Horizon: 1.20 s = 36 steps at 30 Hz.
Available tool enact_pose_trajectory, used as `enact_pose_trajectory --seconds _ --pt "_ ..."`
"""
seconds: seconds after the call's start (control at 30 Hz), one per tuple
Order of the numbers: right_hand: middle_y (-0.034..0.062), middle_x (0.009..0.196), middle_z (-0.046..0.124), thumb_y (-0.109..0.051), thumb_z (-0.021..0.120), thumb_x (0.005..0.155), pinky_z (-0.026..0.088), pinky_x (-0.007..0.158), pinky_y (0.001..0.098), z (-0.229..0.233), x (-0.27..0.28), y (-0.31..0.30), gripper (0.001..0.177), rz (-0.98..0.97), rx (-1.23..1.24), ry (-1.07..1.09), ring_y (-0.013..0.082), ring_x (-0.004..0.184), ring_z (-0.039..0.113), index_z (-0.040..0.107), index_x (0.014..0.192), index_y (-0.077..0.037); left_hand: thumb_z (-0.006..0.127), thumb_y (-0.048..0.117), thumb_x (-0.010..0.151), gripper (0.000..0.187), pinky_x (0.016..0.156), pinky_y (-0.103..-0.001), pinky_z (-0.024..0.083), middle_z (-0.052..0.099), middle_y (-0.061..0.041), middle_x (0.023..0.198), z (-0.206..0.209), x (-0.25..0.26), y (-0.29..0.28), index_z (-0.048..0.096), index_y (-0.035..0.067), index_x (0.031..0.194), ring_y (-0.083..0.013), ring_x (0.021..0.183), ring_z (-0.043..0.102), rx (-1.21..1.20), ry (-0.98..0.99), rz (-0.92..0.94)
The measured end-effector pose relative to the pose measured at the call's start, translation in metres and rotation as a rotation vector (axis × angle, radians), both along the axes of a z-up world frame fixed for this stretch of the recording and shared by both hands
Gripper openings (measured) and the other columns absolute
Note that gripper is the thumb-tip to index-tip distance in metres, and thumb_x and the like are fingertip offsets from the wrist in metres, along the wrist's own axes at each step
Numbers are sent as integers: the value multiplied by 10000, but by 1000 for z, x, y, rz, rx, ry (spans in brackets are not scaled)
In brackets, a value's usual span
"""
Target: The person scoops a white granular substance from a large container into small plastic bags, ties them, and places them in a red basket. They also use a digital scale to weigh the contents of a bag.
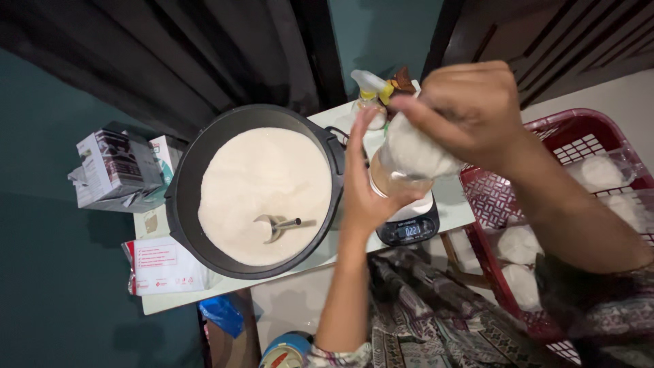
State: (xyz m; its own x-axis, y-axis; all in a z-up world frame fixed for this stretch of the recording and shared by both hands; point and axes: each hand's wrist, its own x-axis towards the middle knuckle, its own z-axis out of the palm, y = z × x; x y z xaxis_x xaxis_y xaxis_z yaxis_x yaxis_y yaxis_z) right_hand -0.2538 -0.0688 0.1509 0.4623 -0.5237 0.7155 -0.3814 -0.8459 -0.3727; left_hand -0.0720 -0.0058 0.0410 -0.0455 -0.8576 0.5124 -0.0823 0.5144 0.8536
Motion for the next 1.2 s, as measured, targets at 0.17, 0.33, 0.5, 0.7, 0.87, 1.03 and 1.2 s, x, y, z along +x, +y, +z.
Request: enact_pose_trajectory --seconds 0.17,0.33,0.5,0.7,0.87,1.03,1.2 --pt "72 613 583 -346 735 946 480 500 340 44 22 8 421 274 -393 141 211 557 619 609 669 -55 921 494 584 941 1190 -511 320 553 -256 1420 76 19 -21 618 -39 1298 -415 1374 493 -366 -530 -94" --pt "82 635 618 -386 767 920 480 454 327 58 49 0 470 355 -587 230 215 531 612 564 640 -68 852 292 809 361 989 -394 541 734 -83 1080 91 41 -32 715 61 1050 -257 1094 687 -144 -495 -413" --pt "40 570 555 -342 771 943 437 410 344 55 72 -23 412 458 -533 322 194 496 582 627 683 -57 776 160 857 236 859 -350 589 735 -75 1027 76 66 -32 712 42 1051 -200 1014 717 110 -348 -354" --pt "80 797 645 -267 717 1022 537 663 366 41 86 -48 266 604 -286 191 257 750 651 682 911 -27 720 94 919 92 1068 -429 458 648 -81 1164 65 76 -37 742 74 1006 -203 1105 685 44 -284 -84" --pt "68 658 562 -260 772 978 443 532 379 24 102 -66 394 465 -151 238 234 577 572 599 711 -28 553 131 1033 202 1333 -524 -10 676 -67 1225 65 94 -42 608 28 1197 -240 1273 625 9 -290 -129" --pt "57 629 529 -269 764 989 411 517 351 15 114 -74 441 474 -80 196 209 545 545 569 684 -16 496 113 1055 207 1332 -527 98 664 -99 1169 63 97 -35 647 23 1165 -283 1249 606 -40 -422 21" --pt "68 816 633 -142 628 1132 488 639 283 -1 101 -71 243 371 -40 -40 164 703 637 684 947 5 474 116 1060 212 1317 -510 201 713 -96 1050 69 95 -36 658 18 1100 -278 1090 683 -91 -393 149"
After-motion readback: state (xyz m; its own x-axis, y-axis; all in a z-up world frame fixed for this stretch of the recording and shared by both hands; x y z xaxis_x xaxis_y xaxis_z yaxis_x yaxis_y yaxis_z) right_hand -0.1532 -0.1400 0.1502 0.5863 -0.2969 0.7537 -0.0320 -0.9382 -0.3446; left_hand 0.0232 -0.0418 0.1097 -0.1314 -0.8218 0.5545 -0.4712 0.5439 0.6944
